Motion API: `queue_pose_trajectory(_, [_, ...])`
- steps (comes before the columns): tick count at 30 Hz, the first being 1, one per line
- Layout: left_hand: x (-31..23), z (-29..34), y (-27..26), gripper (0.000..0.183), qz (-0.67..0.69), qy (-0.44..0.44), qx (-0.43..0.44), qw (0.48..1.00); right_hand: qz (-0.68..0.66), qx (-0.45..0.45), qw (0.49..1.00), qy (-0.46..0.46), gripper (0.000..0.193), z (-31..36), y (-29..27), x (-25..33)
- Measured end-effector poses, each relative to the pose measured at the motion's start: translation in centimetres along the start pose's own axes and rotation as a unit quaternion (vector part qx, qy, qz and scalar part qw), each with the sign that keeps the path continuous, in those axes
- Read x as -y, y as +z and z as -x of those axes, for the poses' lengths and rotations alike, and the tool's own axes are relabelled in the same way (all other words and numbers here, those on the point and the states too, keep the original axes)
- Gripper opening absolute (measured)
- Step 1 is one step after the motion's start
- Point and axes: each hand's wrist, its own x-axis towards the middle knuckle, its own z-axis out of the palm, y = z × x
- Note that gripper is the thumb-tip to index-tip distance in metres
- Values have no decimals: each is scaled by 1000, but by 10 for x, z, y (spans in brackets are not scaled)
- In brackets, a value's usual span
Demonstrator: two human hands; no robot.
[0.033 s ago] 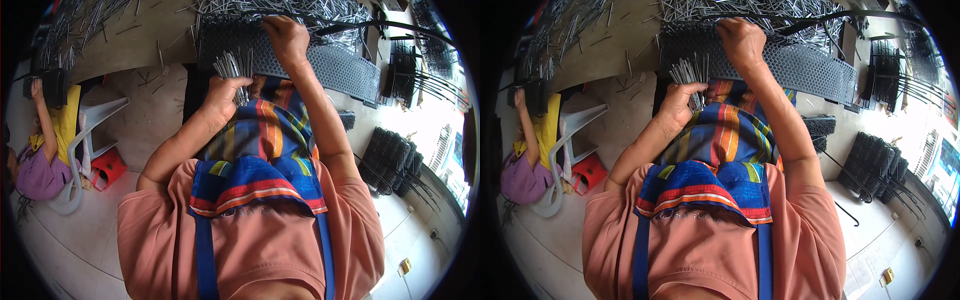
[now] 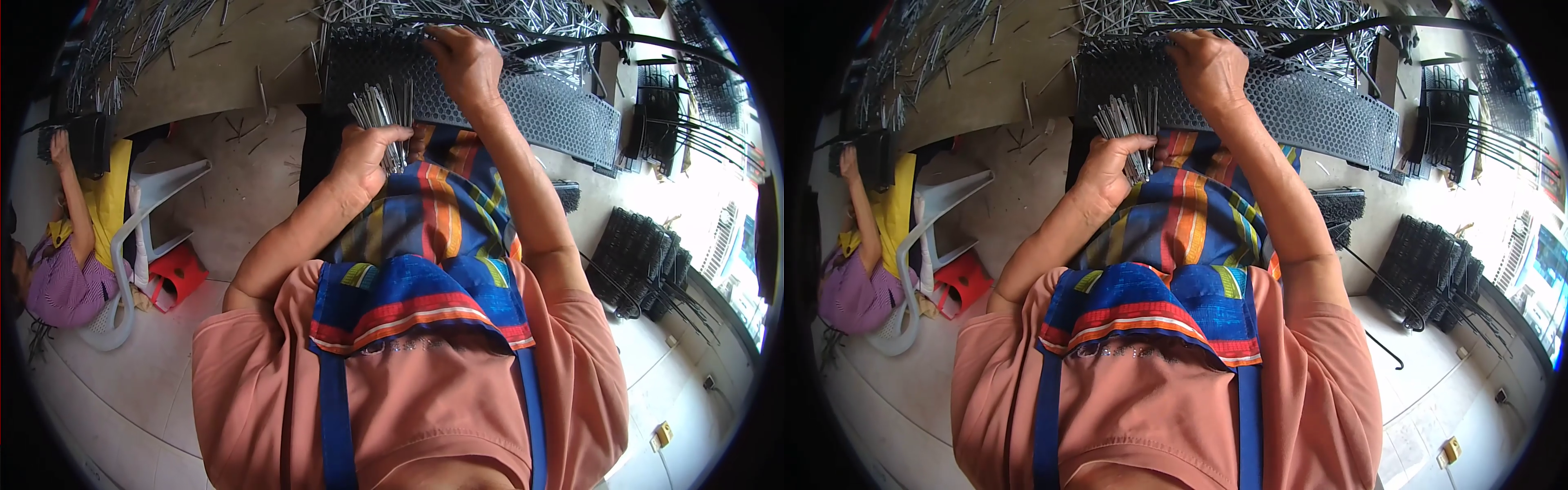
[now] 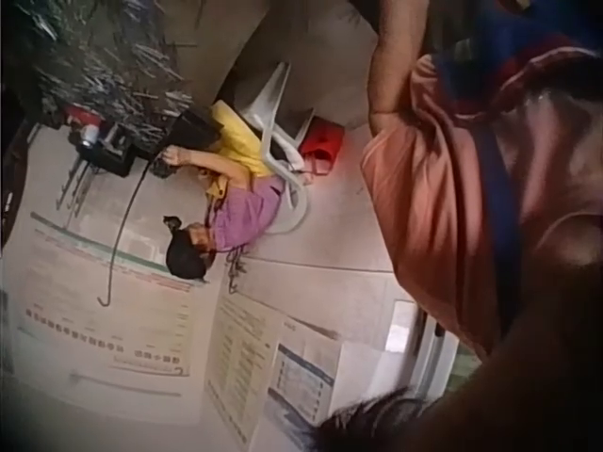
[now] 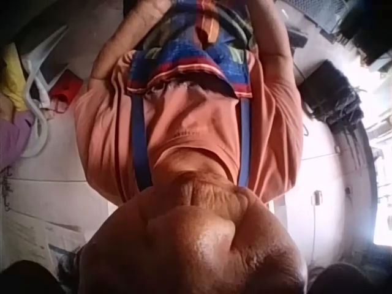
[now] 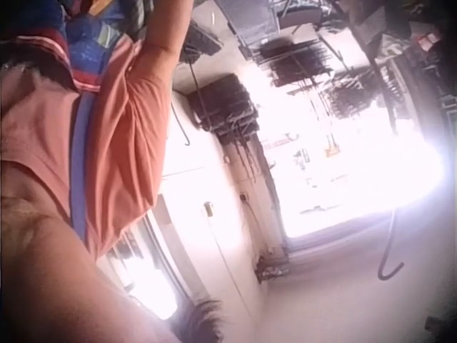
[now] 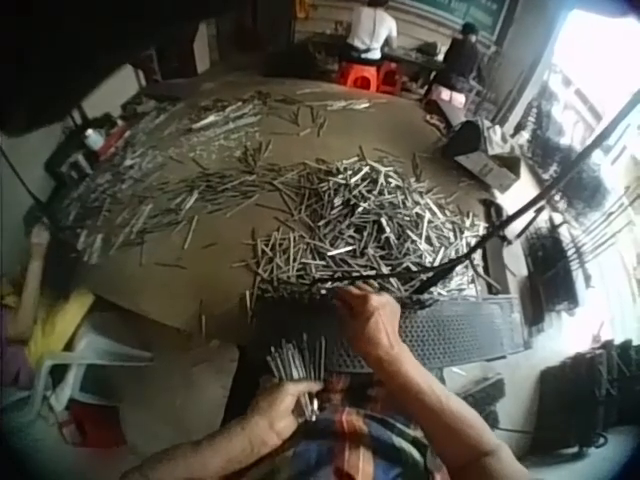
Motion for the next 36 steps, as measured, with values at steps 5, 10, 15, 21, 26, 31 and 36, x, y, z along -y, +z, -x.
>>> queue_pose_trajectory(5, [1,-1,1,13,7,-2,22,1000,-26,17,999,13,16,17,-14,7])
queue_pose_trajectory(10, [4,2,10,20,-20,35,40,998,-354,264,831,338,11,37,-31,19])
queue_pose_trajectory(15, [14,-4,3,20,-20,55,-5,998,-458,29,809,368,7,38,-36,5])
queue_pose_trajectory(21, [13,3,11,16,-58,55,8,997,-387,-147,899,146,5,19,-19,-22])
queue_pose_trajectory(26, [12,-3,10,15,-52,36,20,998,-337,-124,929,93,8,16,-19,-23])
queue_pose_trajectory(31, [11,-2,16,13,-23,28,11,999,-333,-102,935,68,8,24,-24,-25])
queue_pose_trajectory(36, [11,-3,19,12,-26,18,2,999,-307,-85,946,59,10,27,-18,-26])
